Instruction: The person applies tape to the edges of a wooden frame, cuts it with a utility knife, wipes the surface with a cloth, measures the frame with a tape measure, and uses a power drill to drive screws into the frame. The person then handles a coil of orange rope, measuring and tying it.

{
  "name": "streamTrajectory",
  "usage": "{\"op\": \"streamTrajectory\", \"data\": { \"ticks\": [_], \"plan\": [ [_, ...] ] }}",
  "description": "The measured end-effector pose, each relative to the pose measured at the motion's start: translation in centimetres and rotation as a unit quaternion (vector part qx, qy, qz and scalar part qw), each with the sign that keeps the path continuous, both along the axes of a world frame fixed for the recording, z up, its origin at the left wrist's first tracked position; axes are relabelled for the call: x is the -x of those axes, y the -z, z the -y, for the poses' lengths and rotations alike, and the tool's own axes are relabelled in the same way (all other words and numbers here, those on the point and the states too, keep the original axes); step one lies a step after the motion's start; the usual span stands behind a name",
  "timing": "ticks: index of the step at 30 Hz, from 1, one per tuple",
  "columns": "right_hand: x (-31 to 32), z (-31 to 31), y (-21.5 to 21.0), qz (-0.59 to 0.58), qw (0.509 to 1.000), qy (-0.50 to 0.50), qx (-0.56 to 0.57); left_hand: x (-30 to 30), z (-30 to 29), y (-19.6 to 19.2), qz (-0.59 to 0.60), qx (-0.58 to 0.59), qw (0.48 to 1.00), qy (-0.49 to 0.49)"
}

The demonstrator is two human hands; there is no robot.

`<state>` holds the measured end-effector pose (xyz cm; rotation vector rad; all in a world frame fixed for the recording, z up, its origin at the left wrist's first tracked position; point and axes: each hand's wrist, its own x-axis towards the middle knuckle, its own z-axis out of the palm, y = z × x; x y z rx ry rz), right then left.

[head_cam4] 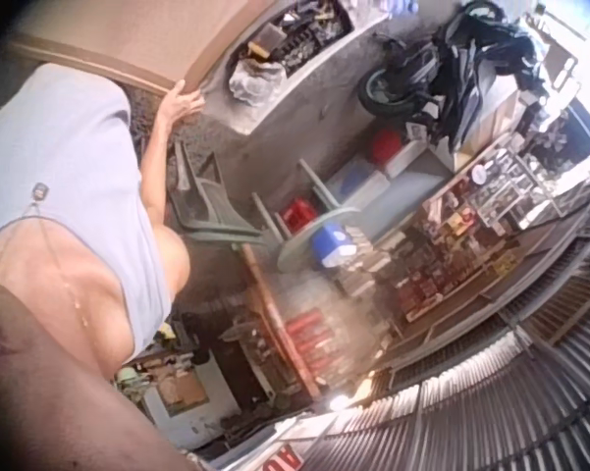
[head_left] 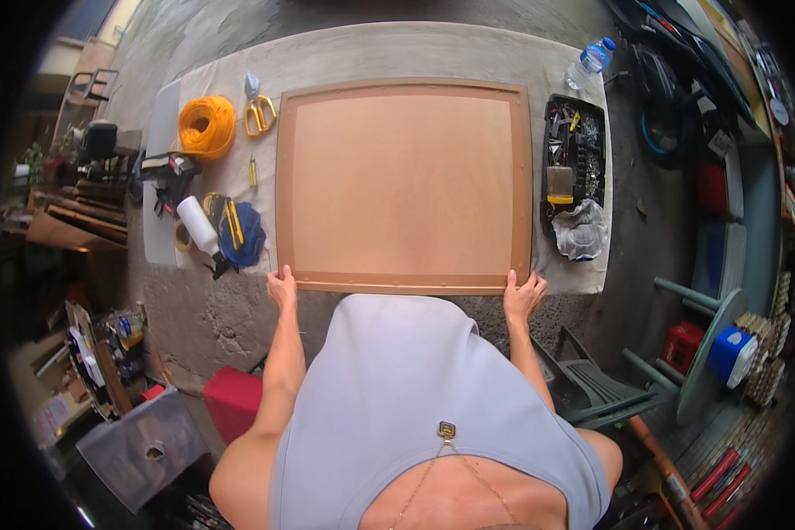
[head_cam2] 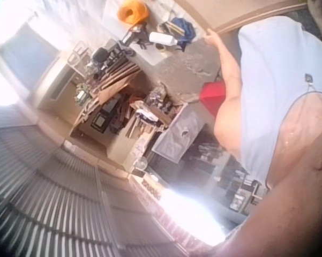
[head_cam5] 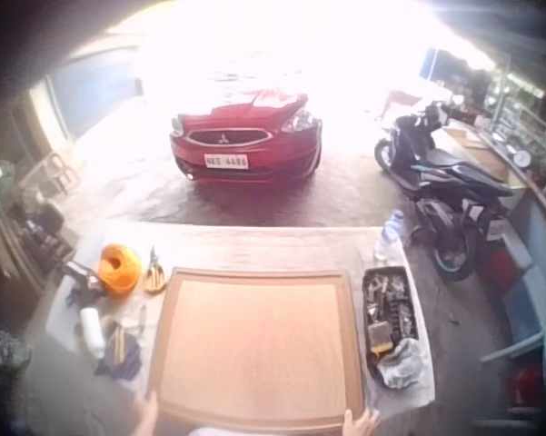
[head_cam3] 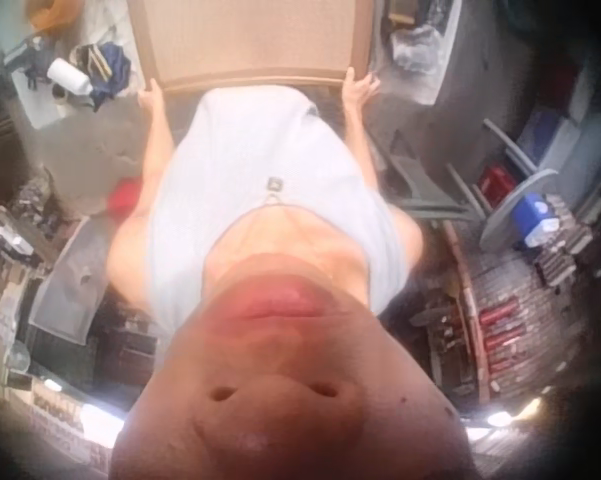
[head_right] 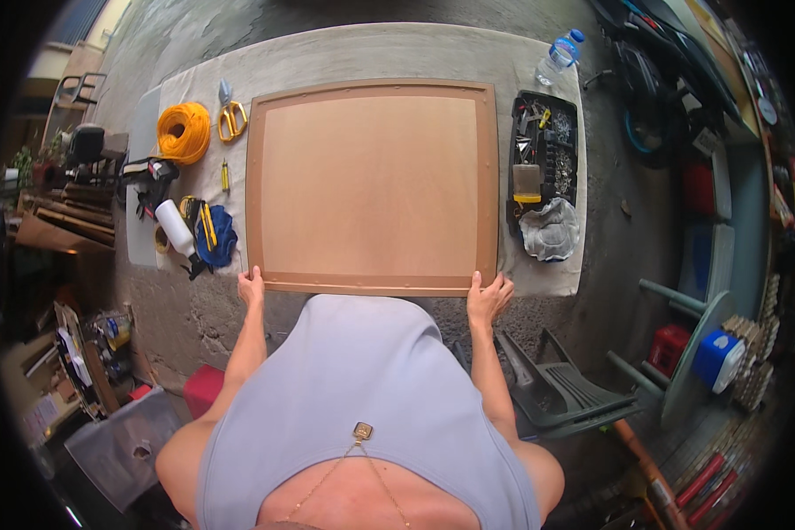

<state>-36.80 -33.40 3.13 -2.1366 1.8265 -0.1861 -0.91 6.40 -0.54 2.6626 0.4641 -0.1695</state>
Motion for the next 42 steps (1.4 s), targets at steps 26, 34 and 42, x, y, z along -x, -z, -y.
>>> {"op": "streamTrajectory", "data": {
  "ticks": [26, 34, 42],
  "plan": [
    [-17.9, 21.7, -31.8, 0.510, 0.850, -0.132, -0.019, -26.0, 13.6, -38.6, 0.173, 0.413, 0.874, 0.187],
    [-26.6, 30.9, -36.4, 0.494, 0.865, -0.084, -0.037, -36.2, 24.8, -40.6, 0.210, 0.357, 0.903, 0.111],
    [-32.6, 29.8, -34.0, 0.574, 0.816, -0.020, 0.062, -35.0, 28.2, -37.6, 0.241, 0.717, 0.633, 0.164]
  ]
}}
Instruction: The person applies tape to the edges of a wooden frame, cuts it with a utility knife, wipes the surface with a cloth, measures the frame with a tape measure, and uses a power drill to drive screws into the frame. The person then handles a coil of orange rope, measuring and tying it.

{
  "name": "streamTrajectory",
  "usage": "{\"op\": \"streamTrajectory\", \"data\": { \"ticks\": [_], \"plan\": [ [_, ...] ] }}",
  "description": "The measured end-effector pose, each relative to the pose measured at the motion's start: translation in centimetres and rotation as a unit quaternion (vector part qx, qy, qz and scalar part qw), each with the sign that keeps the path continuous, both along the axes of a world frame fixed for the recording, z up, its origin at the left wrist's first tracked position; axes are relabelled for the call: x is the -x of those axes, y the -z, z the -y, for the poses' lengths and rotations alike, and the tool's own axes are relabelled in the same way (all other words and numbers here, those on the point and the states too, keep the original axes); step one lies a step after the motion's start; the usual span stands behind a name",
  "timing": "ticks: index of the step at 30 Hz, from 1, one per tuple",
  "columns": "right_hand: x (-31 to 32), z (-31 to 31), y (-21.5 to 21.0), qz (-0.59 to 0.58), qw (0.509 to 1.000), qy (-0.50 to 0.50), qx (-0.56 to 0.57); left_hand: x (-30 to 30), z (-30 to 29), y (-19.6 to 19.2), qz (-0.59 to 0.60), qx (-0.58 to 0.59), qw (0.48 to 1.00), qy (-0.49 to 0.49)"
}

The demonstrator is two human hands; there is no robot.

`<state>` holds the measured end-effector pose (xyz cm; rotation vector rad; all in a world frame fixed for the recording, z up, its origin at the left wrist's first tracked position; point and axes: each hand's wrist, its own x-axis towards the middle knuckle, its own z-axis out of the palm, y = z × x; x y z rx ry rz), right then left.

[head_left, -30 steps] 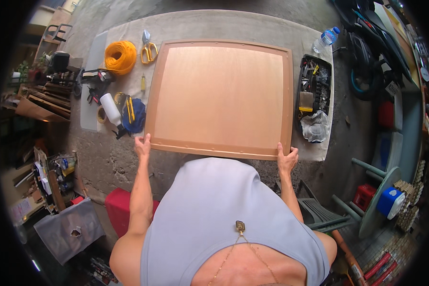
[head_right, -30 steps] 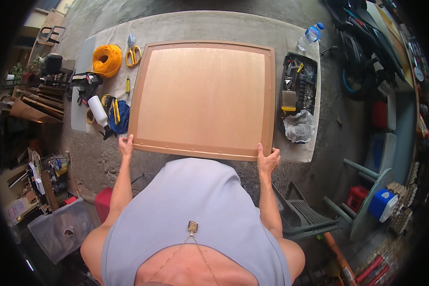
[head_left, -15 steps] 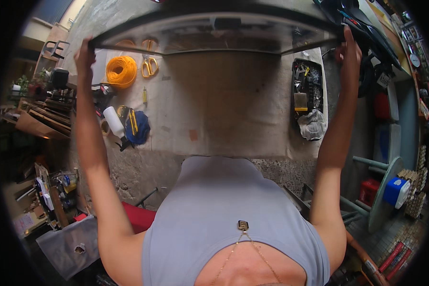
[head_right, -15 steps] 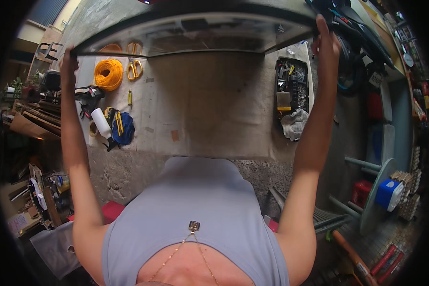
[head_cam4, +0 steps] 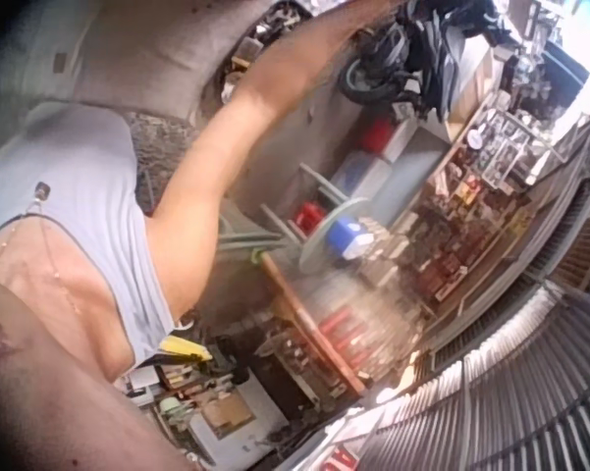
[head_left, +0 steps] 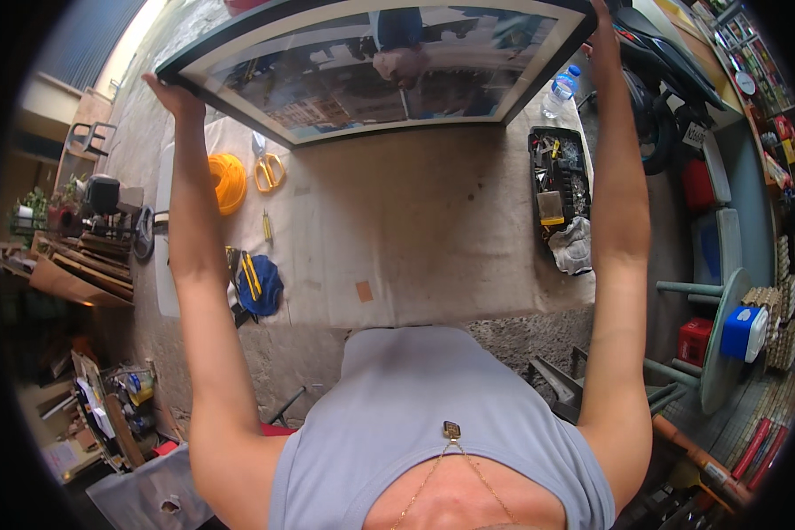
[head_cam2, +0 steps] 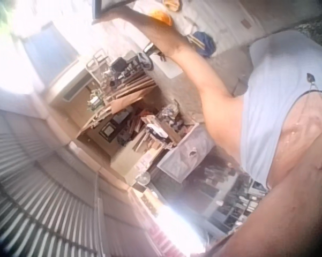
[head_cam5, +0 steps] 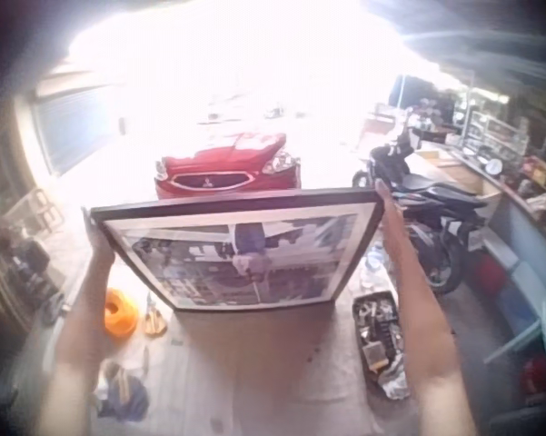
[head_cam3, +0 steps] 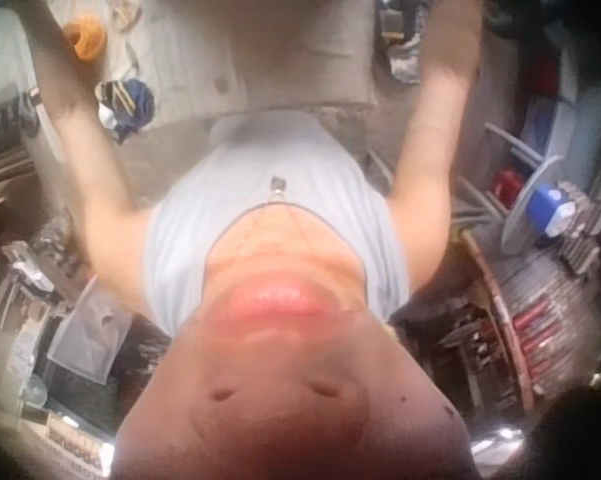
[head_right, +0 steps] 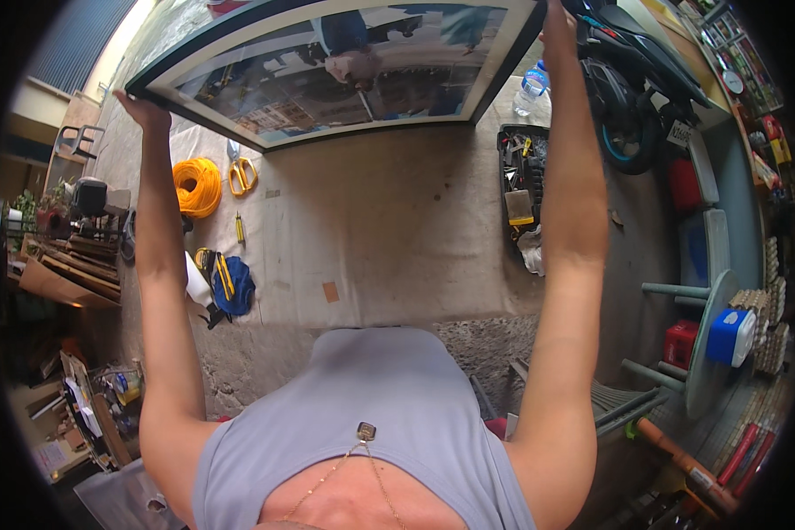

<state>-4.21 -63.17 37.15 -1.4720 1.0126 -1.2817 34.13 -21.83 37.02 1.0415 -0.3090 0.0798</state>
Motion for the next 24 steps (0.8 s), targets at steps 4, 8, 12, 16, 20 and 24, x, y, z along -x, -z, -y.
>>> {"op": "streamTrajectory", "data": {
  "ticks": [4, 8, 12, 16, 20, 24],
  "plan": [
    [2.0, 4.8, 8.7, 0.171, 0.972, -0.160, 0.021, 0.5, 1.4, 2.9, 0.108, -0.016, 0.993, -0.044],
    [2.1, 4.0, 7.5, 0.251, 0.967, -0.049, 0.000, 0.6, 2.4, -1.3, 0.060, 0.047, 0.997, 0.014],
    [4.0, 2.0, 1.7, 0.240, 0.970, -0.010, 0.038, -4.6, 2.8, -5.0, 0.060, 0.043, 0.996, 0.044],
    [7.1, -6.2, -3.4, 0.205, 0.969, 0.029, 0.133, -7.1, 6.1, -7.6, 0.005, -0.014, 0.999, 0.034],
    [10.4, -16.0, -5.1, 0.229, 0.954, 0.140, 0.136, -7.9, 12.8, -8.3, -0.091, -0.033, 0.982, 0.165],
    [13.7, -25.5, -0.8, 0.218, 0.928, 0.297, 0.047, -4.5, 19.8, -6.7, -0.159, 0.022, 0.965, 0.208]
  ]
}}
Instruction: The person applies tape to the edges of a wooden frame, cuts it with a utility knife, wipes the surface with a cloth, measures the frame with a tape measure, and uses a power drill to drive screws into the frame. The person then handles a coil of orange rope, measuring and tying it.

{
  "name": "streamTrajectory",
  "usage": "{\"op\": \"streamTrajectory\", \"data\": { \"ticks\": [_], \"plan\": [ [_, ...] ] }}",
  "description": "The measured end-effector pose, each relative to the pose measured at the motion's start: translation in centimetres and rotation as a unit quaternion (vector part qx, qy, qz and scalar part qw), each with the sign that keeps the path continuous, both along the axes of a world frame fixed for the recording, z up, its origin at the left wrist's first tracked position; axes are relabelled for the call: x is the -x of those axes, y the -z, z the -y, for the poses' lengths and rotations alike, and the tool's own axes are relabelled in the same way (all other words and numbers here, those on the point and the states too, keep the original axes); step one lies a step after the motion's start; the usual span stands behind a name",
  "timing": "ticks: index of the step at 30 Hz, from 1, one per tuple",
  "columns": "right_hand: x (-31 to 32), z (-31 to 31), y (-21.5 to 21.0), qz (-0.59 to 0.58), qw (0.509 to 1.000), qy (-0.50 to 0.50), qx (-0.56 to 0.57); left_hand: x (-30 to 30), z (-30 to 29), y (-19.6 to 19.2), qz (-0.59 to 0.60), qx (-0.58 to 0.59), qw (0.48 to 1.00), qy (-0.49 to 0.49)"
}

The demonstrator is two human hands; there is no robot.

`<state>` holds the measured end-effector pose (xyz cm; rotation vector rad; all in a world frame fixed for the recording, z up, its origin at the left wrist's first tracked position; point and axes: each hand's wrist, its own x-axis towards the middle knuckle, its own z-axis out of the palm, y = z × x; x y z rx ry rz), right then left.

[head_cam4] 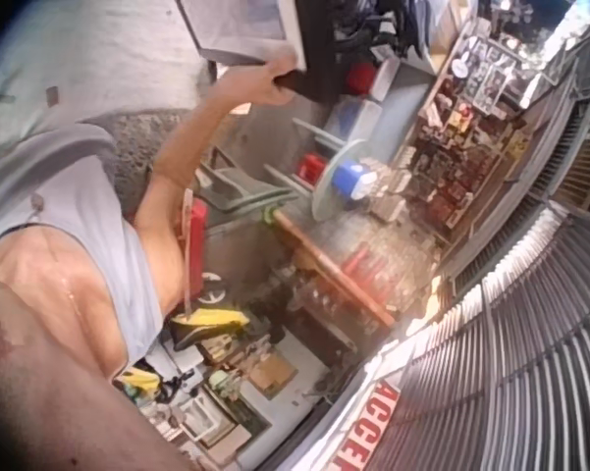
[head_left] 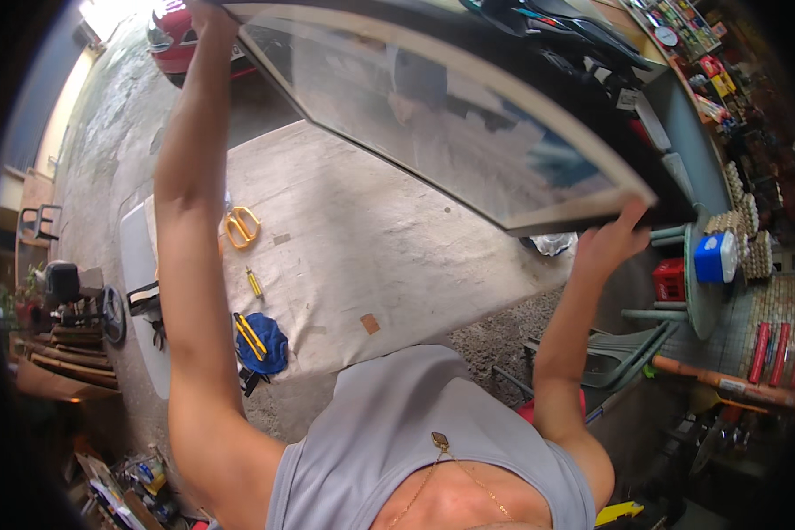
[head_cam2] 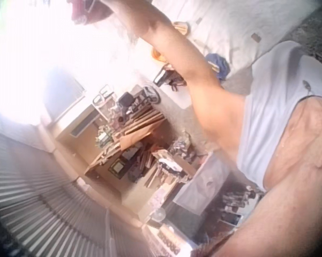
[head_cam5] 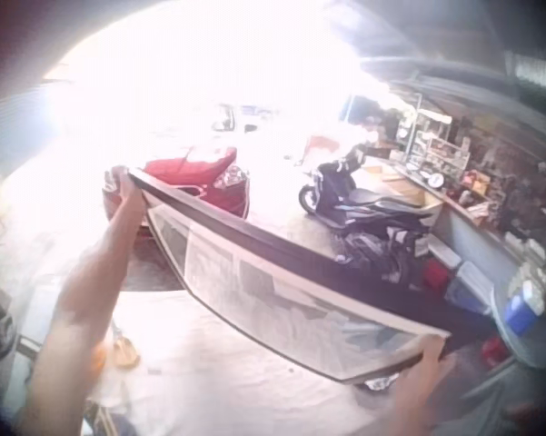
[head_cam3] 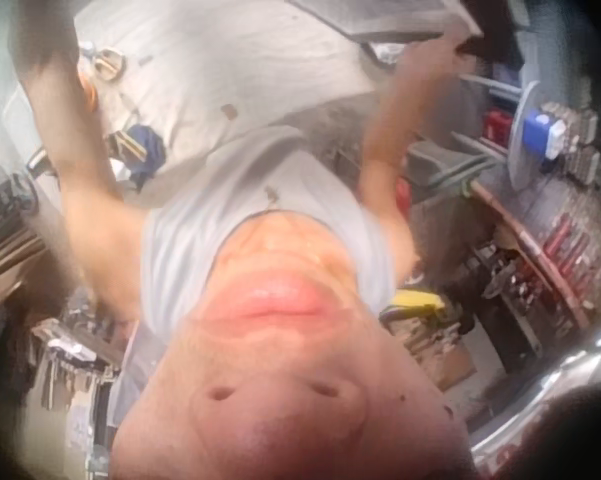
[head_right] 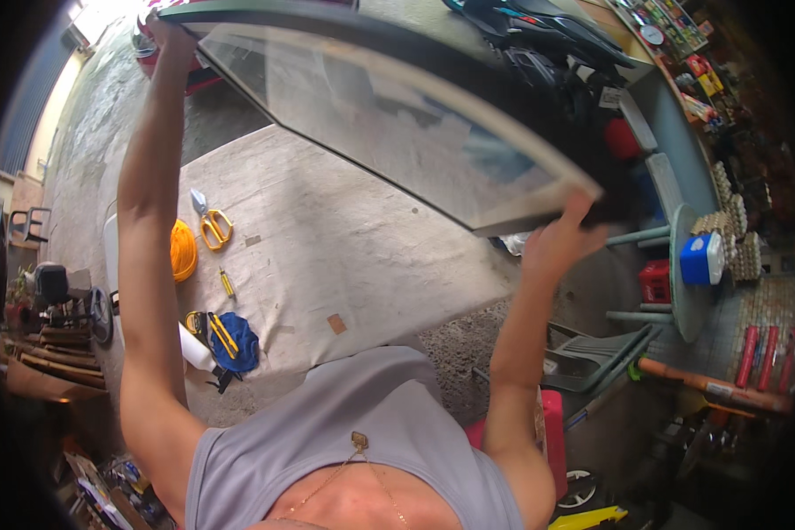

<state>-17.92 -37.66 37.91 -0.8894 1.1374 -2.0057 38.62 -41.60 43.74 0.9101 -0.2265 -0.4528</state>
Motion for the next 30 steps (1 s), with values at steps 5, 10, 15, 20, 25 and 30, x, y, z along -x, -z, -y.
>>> {"op": "streamTrajectory", "data": {
  "ticks": [5, 10, 15, 20, 25, 30],
  "plan": [
    [2.4, -6.8, 5.7, -0.069, 0.990, -0.010, 0.123, 4.7, 3.7, 3.2, 0.034, 0.054, 0.990, 0.125],
    [3.1, -10.8, 8.1, -0.147, 0.979, -0.029, 0.140, 0.3, 2.2, 6.6, 0.075, 0.154, 0.918, 0.358],
    [3.9, -13.9, 7.6, -0.212, 0.948, -0.214, 0.104, 13.0, -7.0, 7.8, 0.475, -0.166, 0.863, 0.039],
    [5.2, -15.6, 8.8, -0.370, 0.764, -0.481, 0.220, 27.8, -23.1, 9.2, 0.179, -0.283, 0.928, 0.162],
    [4.8, -11.5, 16.0, -0.388, 0.598, -0.651, 0.262, 23.5, -34.1, 15.1, -0.015, -0.452, 0.891, 0.038],
    [2.1, -0.9, 33.0, -0.620, 0.646, -0.398, -0.201, 19.0, -40.6, 26.9, -0.017, -0.549, 0.833, -0.062]
  ]
}}
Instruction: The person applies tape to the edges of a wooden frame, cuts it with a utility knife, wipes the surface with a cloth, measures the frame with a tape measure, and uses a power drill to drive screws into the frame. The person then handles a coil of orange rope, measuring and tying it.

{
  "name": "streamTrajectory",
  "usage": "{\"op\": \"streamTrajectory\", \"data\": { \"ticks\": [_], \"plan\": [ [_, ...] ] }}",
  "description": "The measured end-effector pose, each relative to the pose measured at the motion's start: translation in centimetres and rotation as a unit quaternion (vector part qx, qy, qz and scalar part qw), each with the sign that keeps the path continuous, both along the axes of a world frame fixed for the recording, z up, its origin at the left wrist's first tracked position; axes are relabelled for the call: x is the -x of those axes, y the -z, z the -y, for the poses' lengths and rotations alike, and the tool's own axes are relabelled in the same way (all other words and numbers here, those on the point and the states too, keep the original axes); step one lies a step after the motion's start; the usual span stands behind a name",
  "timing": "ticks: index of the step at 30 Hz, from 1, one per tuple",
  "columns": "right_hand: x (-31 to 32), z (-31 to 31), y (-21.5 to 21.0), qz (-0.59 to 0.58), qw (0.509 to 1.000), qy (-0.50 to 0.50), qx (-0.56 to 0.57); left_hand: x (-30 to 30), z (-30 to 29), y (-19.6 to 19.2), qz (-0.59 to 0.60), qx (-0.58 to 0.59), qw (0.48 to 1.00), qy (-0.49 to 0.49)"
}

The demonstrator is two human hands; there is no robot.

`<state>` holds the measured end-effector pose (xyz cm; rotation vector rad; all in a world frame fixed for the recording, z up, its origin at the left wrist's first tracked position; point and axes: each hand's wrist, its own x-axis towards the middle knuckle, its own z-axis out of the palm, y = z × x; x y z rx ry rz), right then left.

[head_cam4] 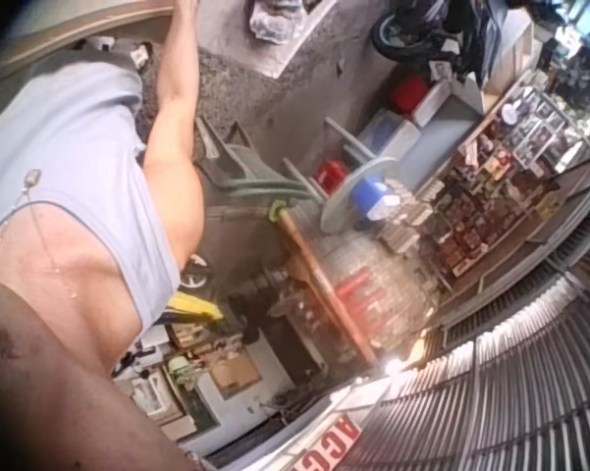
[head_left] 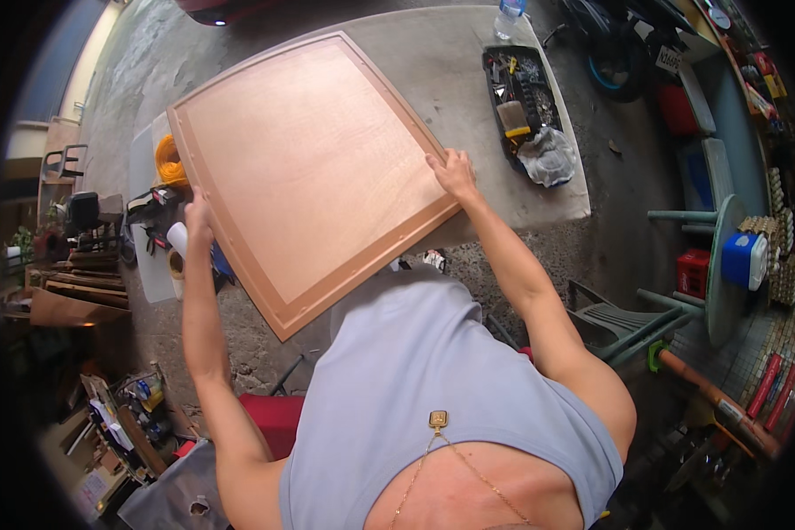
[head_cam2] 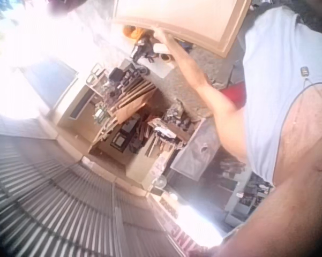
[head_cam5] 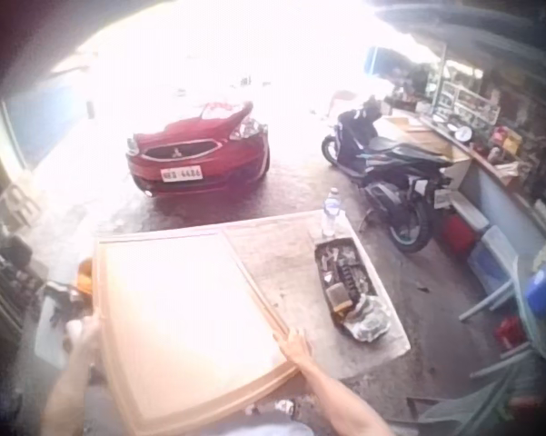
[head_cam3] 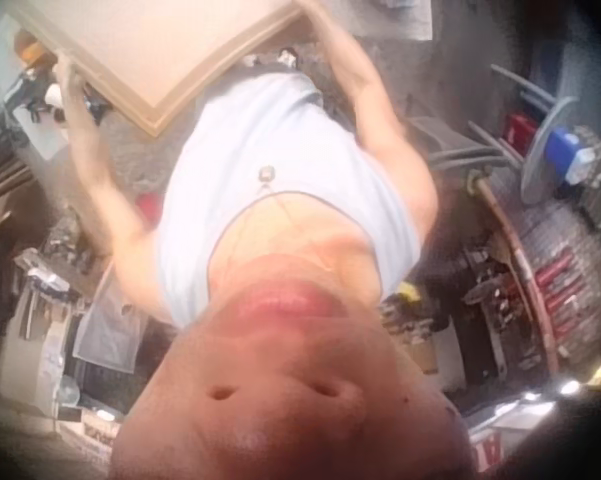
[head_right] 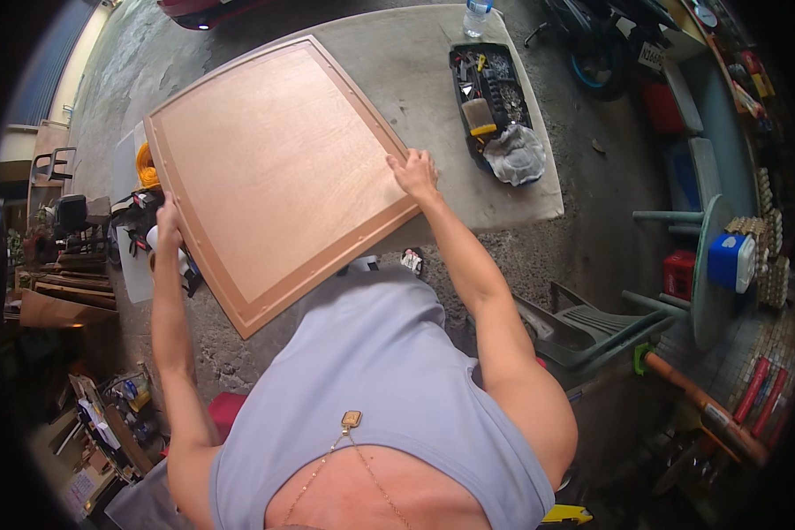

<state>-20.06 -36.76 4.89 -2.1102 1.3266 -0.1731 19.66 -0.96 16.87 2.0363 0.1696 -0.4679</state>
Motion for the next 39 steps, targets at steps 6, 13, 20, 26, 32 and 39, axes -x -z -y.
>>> {"op": "streamTrajectory", "data": {
  "ticks": [6, 13, 20, 26, 32, 39],
  "plan": [
    [-1.1, 2.8, 2.3, -0.066, 0.994, 0.007, -0.083, -1.6, -1.7, 2.8, 0.019, -0.020, 1.000, 0.013],
    [0.7, 2.9, 4.0, 0.047, 0.993, 0.049, -0.097, -1.3, 1.2, -0.9, 0.028, -0.025, 0.998, 0.057],
    [3.3, 2.4, -2.3, 0.155, 0.963, 0.183, -0.119, -1.8, 6.8, 8.7, 0.268, -0.210, 0.921, 0.189],
    [6.1, 4.2, -1.1, 0.009, 0.980, 0.192, -0.048, 1.3, 13.1, 14.5, 0.066, -0.200, 0.973, 0.099],
    [6.9, 2.1, -1.7, -0.036, 0.977, 0.131, 0.166, 4.0, 12.4, 9.7, 0.123, -0.130, 0.963, 0.201],
    [-12.0, -8.6, -4.0, 0.137, 0.979, -0.147, 0.034, 2.5, -2.1, 6.8, 0.258, -0.150, 0.950, 0.094]
  ]
}}
